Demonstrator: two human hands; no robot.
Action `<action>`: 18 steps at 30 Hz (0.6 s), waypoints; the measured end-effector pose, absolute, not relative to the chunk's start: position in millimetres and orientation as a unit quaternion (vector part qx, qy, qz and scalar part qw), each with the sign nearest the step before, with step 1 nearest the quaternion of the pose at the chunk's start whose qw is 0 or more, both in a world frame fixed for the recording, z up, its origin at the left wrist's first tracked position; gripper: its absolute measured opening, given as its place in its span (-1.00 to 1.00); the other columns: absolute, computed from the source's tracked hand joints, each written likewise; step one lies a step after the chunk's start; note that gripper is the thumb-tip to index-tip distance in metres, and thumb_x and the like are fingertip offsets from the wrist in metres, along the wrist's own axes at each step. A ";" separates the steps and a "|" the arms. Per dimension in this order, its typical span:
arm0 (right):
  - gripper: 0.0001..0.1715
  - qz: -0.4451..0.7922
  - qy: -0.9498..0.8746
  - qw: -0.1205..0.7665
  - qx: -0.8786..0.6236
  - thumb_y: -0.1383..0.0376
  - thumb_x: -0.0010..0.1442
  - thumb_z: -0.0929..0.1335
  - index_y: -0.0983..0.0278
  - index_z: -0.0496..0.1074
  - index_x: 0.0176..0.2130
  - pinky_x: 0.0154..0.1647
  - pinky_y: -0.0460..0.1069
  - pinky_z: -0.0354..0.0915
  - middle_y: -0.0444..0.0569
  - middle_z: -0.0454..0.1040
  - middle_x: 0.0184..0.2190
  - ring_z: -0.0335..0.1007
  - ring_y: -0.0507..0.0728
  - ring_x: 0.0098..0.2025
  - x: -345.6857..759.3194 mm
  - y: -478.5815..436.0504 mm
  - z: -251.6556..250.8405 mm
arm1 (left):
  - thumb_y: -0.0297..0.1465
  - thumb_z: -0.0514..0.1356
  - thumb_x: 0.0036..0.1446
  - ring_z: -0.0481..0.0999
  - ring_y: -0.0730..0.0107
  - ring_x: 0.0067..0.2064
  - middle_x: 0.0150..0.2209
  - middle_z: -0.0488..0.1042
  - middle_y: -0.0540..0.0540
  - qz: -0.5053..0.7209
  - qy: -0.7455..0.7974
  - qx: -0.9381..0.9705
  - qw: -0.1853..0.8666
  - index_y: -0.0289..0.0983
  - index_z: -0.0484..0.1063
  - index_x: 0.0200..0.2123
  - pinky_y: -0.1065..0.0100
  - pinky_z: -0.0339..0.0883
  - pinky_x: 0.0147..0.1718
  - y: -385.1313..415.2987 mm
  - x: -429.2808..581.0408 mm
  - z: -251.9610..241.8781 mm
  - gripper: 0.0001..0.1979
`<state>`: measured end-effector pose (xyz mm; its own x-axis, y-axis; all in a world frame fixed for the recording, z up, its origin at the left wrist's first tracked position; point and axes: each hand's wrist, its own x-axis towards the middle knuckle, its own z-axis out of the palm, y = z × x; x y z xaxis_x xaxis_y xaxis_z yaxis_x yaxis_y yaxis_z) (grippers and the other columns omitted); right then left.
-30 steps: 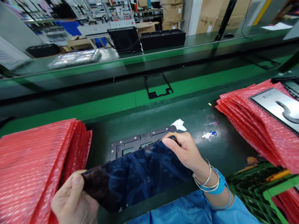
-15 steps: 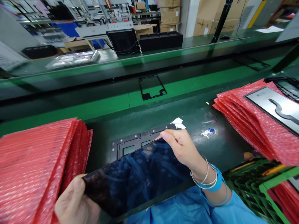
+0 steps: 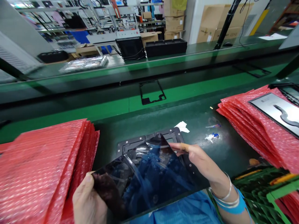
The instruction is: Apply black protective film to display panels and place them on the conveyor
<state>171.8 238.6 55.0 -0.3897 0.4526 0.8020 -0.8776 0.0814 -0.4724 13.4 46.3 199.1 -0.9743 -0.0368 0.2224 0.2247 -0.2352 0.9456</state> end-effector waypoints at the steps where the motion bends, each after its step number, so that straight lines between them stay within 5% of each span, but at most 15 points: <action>1: -0.51 0.635 -0.540 0.518 0.195 -0.24 0.87 0.37 0.09 0.46 0.26 0.04 -0.02 0.22 -0.02 0.21 0.00 0.12 0.36 0.01 177.1 238.2 53.2 | -0.27 0.47 -0.85 0.34 0.48 -0.57 -0.60 0.38 -0.01 -0.781 -0.614 -0.075 0.085 -0.35 0.42 -0.62 0.45 0.30 -0.60 45.5 11.8 199.1 -0.46; 5: -0.56 0.603 -0.580 0.527 0.152 -0.21 0.84 0.46 0.06 0.52 0.20 -0.01 -0.07 0.23 -0.04 0.25 -0.05 0.19 0.35 -0.06 189.5 236.1 44.3 | -0.32 0.40 -0.71 0.37 0.50 -0.53 -0.58 0.41 0.00 -0.782 -0.606 -0.074 0.122 -0.34 0.41 -0.60 0.48 0.31 -0.53 42.6 5.4 197.2 -0.56; 7: -0.39 0.587 -0.620 0.505 0.124 -0.27 0.83 0.43 0.16 0.62 0.00 -0.12 -0.06 0.27 -0.07 0.31 -0.21 0.26 0.35 -0.24 187.7 235.3 38.3 | -0.31 0.39 -0.65 0.39 0.50 -0.49 -0.55 0.43 0.01 -0.785 -0.597 -0.073 0.148 -0.33 0.40 -0.57 0.48 0.33 -0.47 41.3 2.2 195.9 -0.57; 11: -0.11 0.634 -0.610 0.462 0.115 -0.33 0.80 0.40 0.32 0.50 -0.28 -0.45 -0.10 0.29 -0.10 0.22 -0.45 0.19 0.28 -0.51 175.7 232.1 39.7 | -0.25 0.44 -0.58 0.41 0.50 -0.44 -0.52 0.44 0.03 -0.789 -0.579 -0.101 0.177 -0.33 0.41 -0.54 0.46 0.35 -0.39 42.6 -4.4 197.2 -0.55; 18: -0.21 0.718 -0.467 0.507 0.098 -0.19 0.59 0.68 0.37 0.53 -0.31 -0.47 -0.13 0.46 0.01 0.25 -0.40 0.26 0.30 -0.46 166.9 228.8 59.0 | 0.03 0.50 -0.76 0.36 0.52 -0.45 -0.47 0.43 -0.03 -0.785 -0.604 -0.138 0.009 -0.36 0.44 -0.47 0.48 0.33 -0.42 46.5 -6.7 190.9 -0.24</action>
<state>166.9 228.8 59.0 -0.4671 0.6356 0.6146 -0.8193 -0.0497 -0.5712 -6.7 46.5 190.9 -0.9617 0.1521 0.2279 0.1815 -0.2697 0.9457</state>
